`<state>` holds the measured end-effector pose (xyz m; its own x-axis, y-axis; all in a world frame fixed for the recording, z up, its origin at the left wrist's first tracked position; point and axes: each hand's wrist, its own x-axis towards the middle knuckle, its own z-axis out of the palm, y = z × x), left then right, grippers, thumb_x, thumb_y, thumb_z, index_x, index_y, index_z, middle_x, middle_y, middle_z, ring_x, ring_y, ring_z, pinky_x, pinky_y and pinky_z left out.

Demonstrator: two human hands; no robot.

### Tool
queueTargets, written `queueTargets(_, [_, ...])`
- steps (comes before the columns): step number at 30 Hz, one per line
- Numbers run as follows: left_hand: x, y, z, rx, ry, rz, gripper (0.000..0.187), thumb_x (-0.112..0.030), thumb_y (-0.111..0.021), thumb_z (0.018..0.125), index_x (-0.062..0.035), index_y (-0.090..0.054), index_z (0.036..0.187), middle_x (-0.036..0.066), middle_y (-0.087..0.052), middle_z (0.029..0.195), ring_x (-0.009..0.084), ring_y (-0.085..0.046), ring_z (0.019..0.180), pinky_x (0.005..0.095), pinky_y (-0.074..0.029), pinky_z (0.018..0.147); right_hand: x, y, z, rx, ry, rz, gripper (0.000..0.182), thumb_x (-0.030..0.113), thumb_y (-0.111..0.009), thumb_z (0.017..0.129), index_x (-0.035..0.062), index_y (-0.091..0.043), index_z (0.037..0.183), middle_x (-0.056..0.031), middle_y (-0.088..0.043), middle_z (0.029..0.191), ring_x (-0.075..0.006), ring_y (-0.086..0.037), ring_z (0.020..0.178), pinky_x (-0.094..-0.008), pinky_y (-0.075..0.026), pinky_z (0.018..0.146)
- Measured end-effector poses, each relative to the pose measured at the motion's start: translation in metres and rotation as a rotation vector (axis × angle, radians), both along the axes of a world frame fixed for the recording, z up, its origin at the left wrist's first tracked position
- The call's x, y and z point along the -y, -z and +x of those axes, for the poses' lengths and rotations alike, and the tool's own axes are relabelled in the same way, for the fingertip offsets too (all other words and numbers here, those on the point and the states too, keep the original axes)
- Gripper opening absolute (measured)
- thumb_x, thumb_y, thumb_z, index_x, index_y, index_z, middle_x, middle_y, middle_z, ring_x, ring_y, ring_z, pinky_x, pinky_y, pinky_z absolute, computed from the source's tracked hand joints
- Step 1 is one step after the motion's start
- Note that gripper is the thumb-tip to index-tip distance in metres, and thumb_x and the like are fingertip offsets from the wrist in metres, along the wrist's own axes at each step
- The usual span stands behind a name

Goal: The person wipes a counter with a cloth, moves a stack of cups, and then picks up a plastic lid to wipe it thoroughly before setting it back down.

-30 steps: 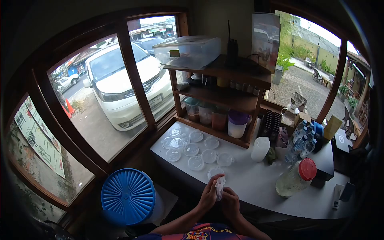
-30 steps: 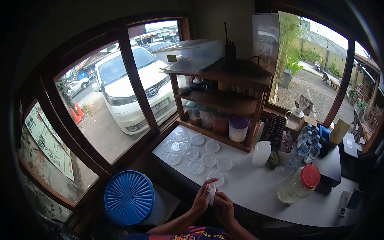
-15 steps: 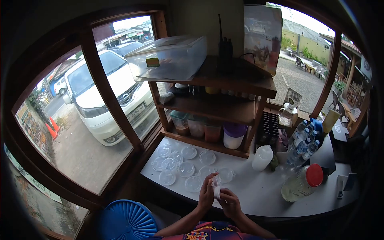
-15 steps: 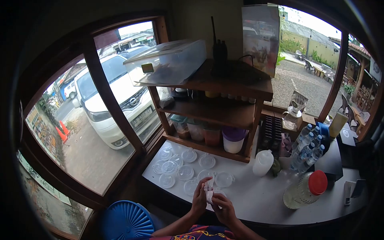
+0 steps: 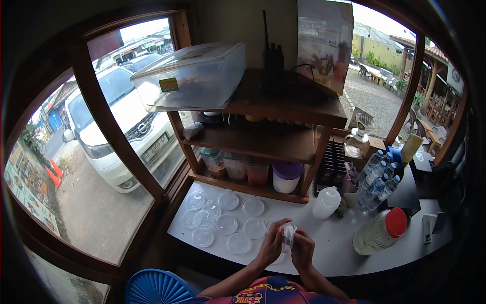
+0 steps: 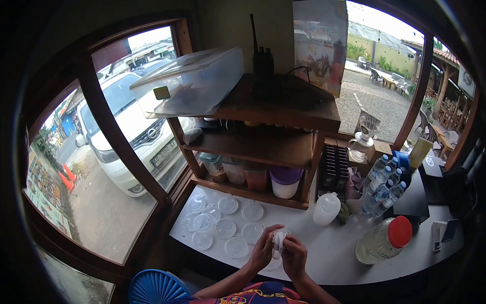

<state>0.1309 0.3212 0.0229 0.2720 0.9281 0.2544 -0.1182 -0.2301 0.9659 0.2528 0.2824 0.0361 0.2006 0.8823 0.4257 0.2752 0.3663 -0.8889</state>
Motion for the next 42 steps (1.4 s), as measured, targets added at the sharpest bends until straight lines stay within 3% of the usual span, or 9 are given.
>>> queueTargets(4, [-0.005, -0.001, 0.002, 0.061, -0.073, -0.02, 0.04, -0.029, -0.033, 0.111, -0.0032, -0.049, 0.137, 0.008, -0.056, 0.123, 0.0121, -0.052, 0.102, 0.0252, -0.043, 0.092, -0.006, 0.011, -0.001, 0.231, -0.024, 0.004, 0.022, -0.007, -0.072, 0.072, -0.0011, -0.07, 0.093, -0.0128, -0.067, 0.092, -0.0259, -0.066, 0.078, -0.0321, -0.049, 0.068])
queueTargets(11, [-0.004, -0.009, 0.011, -0.053, -0.013, 0.038, 0.04, -0.029, -0.034, 0.111, -0.0029, -0.052, 0.135, 0.01, -0.056, 0.123, 0.0163, -0.054, 0.11, 0.0279, -0.042, 0.097, -0.013, 0.011, 0.026, -0.208, -0.107, -0.083, 0.024, -0.01, -0.072, 0.074, -0.0032, -0.07, 0.097, -0.0128, -0.069, 0.095, -0.0214, -0.067, 0.082, -0.0288, -0.051, 0.072])
queueTargets(15, [-0.005, -0.001, 0.021, 0.011, -0.032, -0.005, 0.039, -0.028, -0.033, 0.111, -0.0035, -0.052, 0.134, 0.009, -0.057, 0.122, 0.0154, -0.053, 0.108, 0.0277, -0.042, 0.096, -0.001, 0.005, 0.02, 0.082, -0.098, -0.106, 0.024, -0.014, -0.07, 0.078, -0.005, -0.069, 0.1, -0.0113, -0.068, 0.105, -0.0185, -0.066, 0.094, -0.0293, -0.051, 0.08])
queueTargets(19, [-0.006, 0.005, 0.019, 0.009, -0.004, -0.039, 0.038, -0.027, -0.034, 0.111, -0.0038, -0.052, 0.135, 0.012, -0.055, 0.117, 0.0197, -0.054, 0.107, 0.0303, -0.042, 0.098, 0.011, 0.017, 0.033, -0.171, -0.277, -0.19, 0.025, -0.014, -0.069, 0.078, -0.0056, -0.069, 0.102, -0.011, -0.067, 0.108, -0.0179, -0.066, 0.097, -0.0286, -0.051, 0.084])
queueTargets(20, [-0.004, 0.007, 0.025, 0.018, 0.03, -0.026, 0.039, -0.027, -0.034, 0.111, -0.0037, -0.052, 0.136, 0.012, -0.055, 0.117, 0.0193, -0.054, 0.107, 0.0301, -0.041, 0.098, 0.01, 0.021, 0.036, -0.626, -0.371, -0.14, 0.024, -0.014, -0.069, 0.079, -0.0055, -0.069, 0.102, -0.0097, -0.067, 0.107, -0.016, -0.065, 0.096, -0.0278, -0.051, 0.085])
queueTargets(27, [0.004, 0.021, 0.047, 0.086, 0.13, -0.118, 0.039, -0.028, -0.033, 0.111, -0.0044, -0.051, 0.136, 0.01, -0.054, 0.12, 0.0157, -0.052, 0.105, 0.028, -0.041, 0.095, 0.02, 0.027, 0.05, -0.127, -0.143, -0.243, 0.023, -0.014, -0.067, 0.082, -0.0051, -0.067, 0.103, -0.0077, -0.066, 0.101, -0.0164, -0.064, 0.094, -0.027, -0.051, 0.084])
queueTargets(33, [0.013, 0.011, 0.067, -0.033, 0.035, 0.032, 0.041, -0.031, -0.029, 0.112, -0.0048, -0.052, 0.133, 0.004, -0.056, 0.108, 0.0114, -0.049, 0.093, 0.0266, -0.042, 0.086, 0.036, 0.026, 0.078, -0.675, -0.337, -0.169, 0.014, -0.007, -0.069, 0.085, -0.0047, -0.07, 0.099, -0.008, -0.067, 0.103, -0.0143, -0.064, 0.091, -0.0282, -0.052, 0.081])
queueTargets(38, [0.04, 0.014, 0.096, -0.03, 0.13, -0.009, 0.043, -0.033, -0.029, 0.112, -0.005, -0.052, 0.134, 0.006, -0.055, 0.11, 0.0133, -0.051, 0.095, 0.0271, -0.043, 0.087, 0.045, 0.017, 0.101, -0.363, -0.111, -0.32, 0.022, -0.012, -0.063, 0.085, -0.0026, -0.065, 0.105, -0.0043, -0.065, 0.098, -0.0093, -0.062, 0.091, -0.0245, -0.05, 0.084])
queueTargets(42, [0.044, 0.019, 0.103, -0.009, 0.109, -0.163, 0.041, -0.033, -0.031, 0.111, -0.0068, -0.053, 0.133, 0.005, -0.055, 0.108, 0.0115, -0.048, 0.089, 0.0262, -0.042, 0.083, 0.061, 0.025, 0.122, -0.435, -0.332, -0.363, 0.016, -0.008, -0.069, 0.085, -0.0019, -0.066, 0.1, -0.0048, -0.062, 0.101, -0.01, -0.061, 0.095, -0.0249, -0.049, 0.082])
